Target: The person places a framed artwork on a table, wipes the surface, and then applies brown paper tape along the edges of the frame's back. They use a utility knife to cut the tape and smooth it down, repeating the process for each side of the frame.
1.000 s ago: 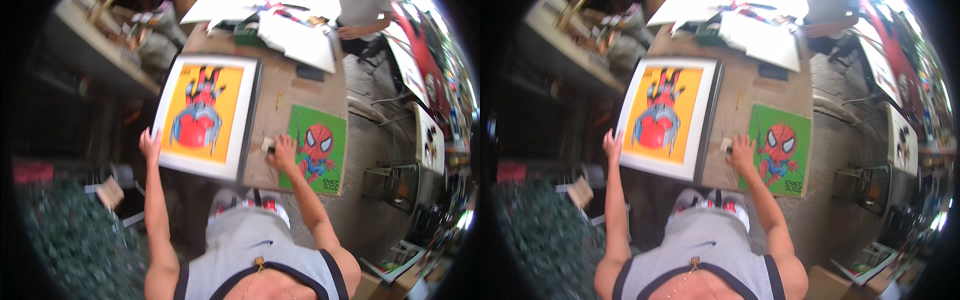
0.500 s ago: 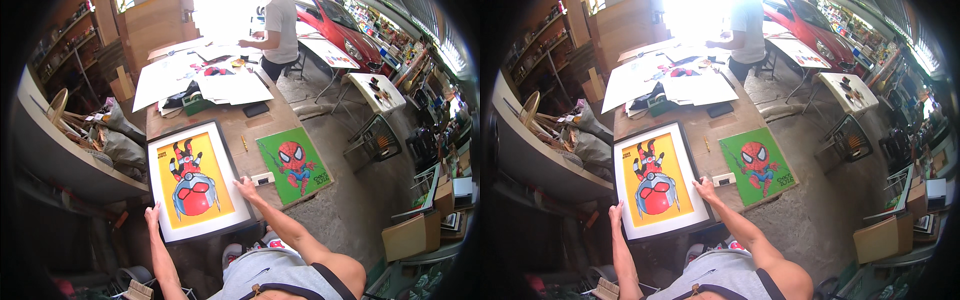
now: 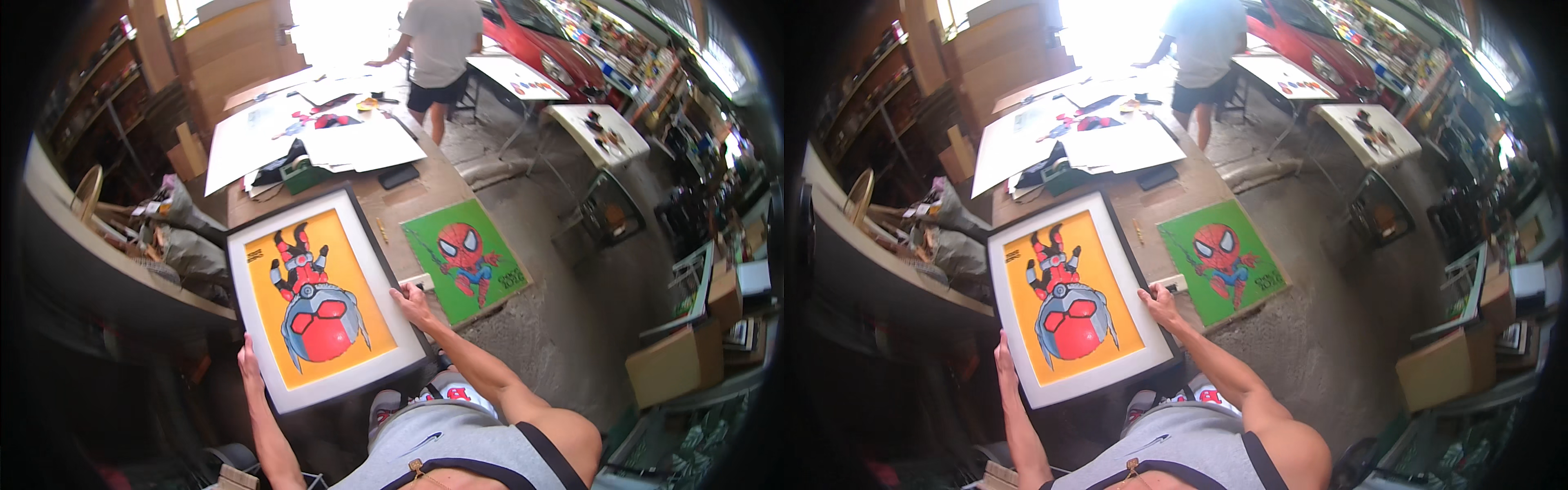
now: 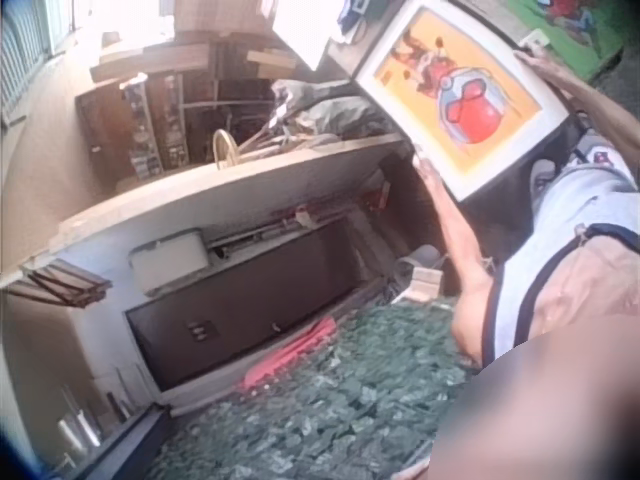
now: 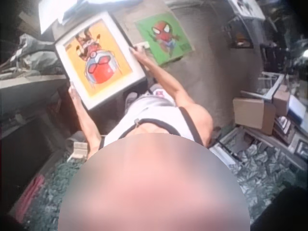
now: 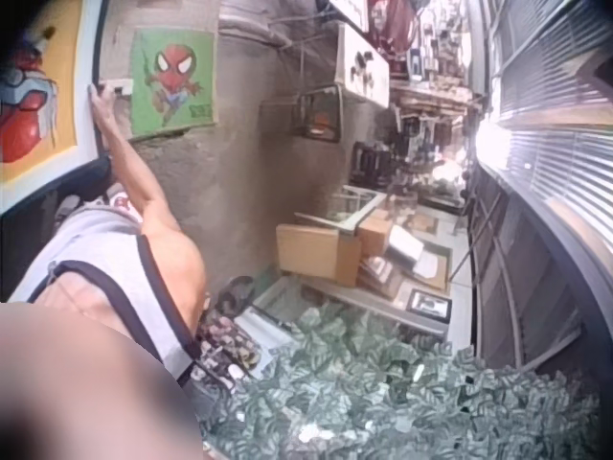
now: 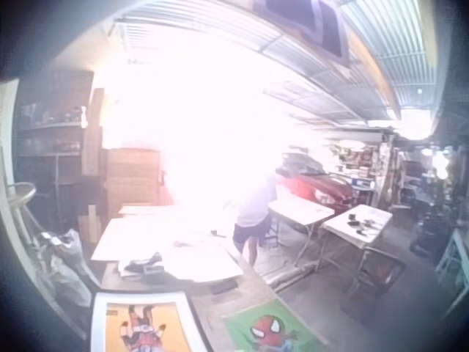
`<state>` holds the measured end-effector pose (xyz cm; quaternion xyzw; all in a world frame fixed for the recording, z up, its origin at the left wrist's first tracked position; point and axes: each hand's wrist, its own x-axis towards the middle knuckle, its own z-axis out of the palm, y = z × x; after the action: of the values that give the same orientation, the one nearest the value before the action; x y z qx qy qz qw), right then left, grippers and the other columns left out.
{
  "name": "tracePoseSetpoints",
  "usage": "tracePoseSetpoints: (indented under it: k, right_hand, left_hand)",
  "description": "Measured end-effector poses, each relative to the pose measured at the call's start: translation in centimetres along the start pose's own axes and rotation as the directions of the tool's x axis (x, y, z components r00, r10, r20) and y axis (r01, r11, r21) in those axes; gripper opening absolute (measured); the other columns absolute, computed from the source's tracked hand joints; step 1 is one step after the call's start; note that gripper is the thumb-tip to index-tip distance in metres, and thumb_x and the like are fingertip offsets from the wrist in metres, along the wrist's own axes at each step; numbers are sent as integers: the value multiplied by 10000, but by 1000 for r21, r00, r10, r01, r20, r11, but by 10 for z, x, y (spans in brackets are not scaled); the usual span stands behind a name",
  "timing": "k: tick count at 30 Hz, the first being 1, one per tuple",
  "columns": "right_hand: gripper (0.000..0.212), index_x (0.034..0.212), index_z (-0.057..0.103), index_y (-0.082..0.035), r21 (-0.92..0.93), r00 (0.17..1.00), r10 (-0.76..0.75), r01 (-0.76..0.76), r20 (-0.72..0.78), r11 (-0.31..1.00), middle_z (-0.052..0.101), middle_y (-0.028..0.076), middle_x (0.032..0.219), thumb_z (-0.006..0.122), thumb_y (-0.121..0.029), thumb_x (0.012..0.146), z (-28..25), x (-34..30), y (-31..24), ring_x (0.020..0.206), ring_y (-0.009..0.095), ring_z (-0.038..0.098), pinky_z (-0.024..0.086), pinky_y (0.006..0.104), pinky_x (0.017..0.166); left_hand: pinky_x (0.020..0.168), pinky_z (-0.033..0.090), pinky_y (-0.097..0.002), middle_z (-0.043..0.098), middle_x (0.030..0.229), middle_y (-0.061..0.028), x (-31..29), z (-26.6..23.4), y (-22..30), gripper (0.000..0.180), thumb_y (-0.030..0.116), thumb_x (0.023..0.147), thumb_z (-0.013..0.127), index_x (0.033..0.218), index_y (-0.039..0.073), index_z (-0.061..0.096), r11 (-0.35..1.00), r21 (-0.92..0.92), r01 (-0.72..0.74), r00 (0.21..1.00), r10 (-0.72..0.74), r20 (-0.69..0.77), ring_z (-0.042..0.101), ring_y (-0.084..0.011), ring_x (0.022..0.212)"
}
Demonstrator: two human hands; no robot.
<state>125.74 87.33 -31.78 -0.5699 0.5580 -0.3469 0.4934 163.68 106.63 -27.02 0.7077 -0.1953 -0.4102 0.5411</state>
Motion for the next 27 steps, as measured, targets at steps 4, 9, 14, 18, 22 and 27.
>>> tracePoseSetpoints:
  k: [4,9,14,18,22,27]
  right_hand:
    - [181,947,584,-43,274,982,-183,191,-53,943,537,-44,810,622,-219,943,-83,-46,13,727,52,476,434,234,677]
    - [431,1230,515,-53,562,985,-119,171,-129,810,580,37,1077,420,-410,1009,-256,-88,36,993,149,547,440,326,899]
    - [759,1359,436,-15,703,913,173,152,-369,695,492,116,1345,306,-647,958,-468,-156,93,1230,253,464,340,426,1067]
    - [880,1392,404,-16,647,728,291,266,-620,715,460,109,1391,341,-737,891,-612,-243,152,1258,259,440,299,439,1092]
    - [910,1406,386,-21,638,438,465,506,-770,580,429,115,1425,383,-753,866,-728,-355,198,1287,258,412,264,445,1111]
    - [855,1444,351,-60,460,152,534,727,-831,509,399,111,1460,391,-712,893,-766,-386,249,1313,264,394,259,437,1113]
  left_hand:
    - [907,460,-318,630,1162,-108,-74,52,9,558,437,967,524,1254,-40,545,950,-216,-224,974,223,-27,610,-188,1025]
    - [1071,323,-348,499,1331,-170,-160,180,31,790,469,876,653,1391,-67,386,956,-78,-284,959,285,-7,450,-234,1243]
    - [839,463,-289,660,956,-91,-249,383,53,502,381,811,739,1060,-24,579,865,-6,-502,796,464,390,577,-112,924]
    - [587,341,-246,455,709,33,-326,548,37,421,396,836,694,874,14,520,813,-31,-581,656,490,574,407,-63,683]
    - [583,353,-286,455,667,-19,-387,707,-1,448,440,946,517,846,3,522,862,-126,-491,467,382,797,417,-109,648]
    - [732,422,-287,632,841,-74,-397,856,-37,594,482,1007,346,1008,-43,623,968,-16,-250,358,108,927,523,-141,787]
